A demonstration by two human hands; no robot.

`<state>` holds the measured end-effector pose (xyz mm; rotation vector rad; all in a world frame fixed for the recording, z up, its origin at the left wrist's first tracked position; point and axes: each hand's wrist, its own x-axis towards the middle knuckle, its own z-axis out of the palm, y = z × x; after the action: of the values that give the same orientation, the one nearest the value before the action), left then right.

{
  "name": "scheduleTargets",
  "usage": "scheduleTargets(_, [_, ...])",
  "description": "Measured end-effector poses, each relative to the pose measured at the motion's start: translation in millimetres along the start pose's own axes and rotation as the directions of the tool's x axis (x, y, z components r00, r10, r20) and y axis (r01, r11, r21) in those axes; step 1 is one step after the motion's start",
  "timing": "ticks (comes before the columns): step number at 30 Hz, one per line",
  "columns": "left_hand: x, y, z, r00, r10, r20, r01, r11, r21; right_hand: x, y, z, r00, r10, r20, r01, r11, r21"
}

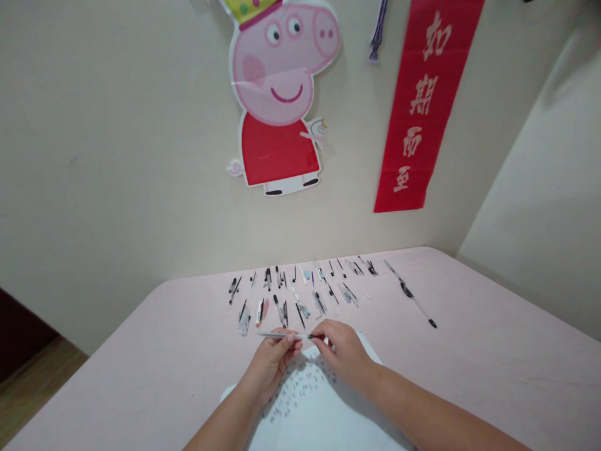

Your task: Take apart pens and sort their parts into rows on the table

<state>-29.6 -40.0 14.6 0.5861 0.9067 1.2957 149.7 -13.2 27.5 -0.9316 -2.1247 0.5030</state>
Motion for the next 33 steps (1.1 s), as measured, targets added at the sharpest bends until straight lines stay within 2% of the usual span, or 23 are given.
scheduleTargets(11, [-0.6, 0.3, 0.2, 0.999, -0.035, -0.019, 0.035, 0.999, 0.000, -0.9, 3.6, 2.4, 0.999, 0.049, 0.016, -0.050, 0.998, 0.023])
scheduleTargets(17, [-2.3, 2.0, 1.7, 0.999, -0.042, -0.006, 0.042, 0.999, 0.013, 0.2, 8.0, 5.5, 0.988, 0.144, 0.063, -0.151, 0.980, 0.130])
scheduleTargets(20, [-1.7, 2.6, 1.0, 0.999, -0.037, 0.001, 0.037, 0.999, 0.006, 0.2, 5.3, 2.0, 0.990, 0.124, 0.064, -0.133, 0.976, 0.171])
scheduleTargets(25, [-1.2, 1.8, -0.1, 1.000, -0.017, 0.020, 0.017, 1.000, -0.006, -0.6, 0.6, -0.8, 0.994, 0.077, 0.071, -0.086, 0.988, 0.126])
scheduleTargets(29, [-1.9, 1.2, -0.1, 0.999, -0.018, 0.030, 0.018, 1.000, 0.010, 0.2, 2.7, 0.9, 0.992, 0.074, 0.100, -0.082, 0.993, 0.081])
scheduleTargets(33, [-2.6, 2.5, 0.6, 0.999, -0.027, 0.030, 0.027, 1.000, 0.007, 0.2, 3.6, -0.1, 0.990, 0.088, 0.113, -0.102, 0.987, 0.123])
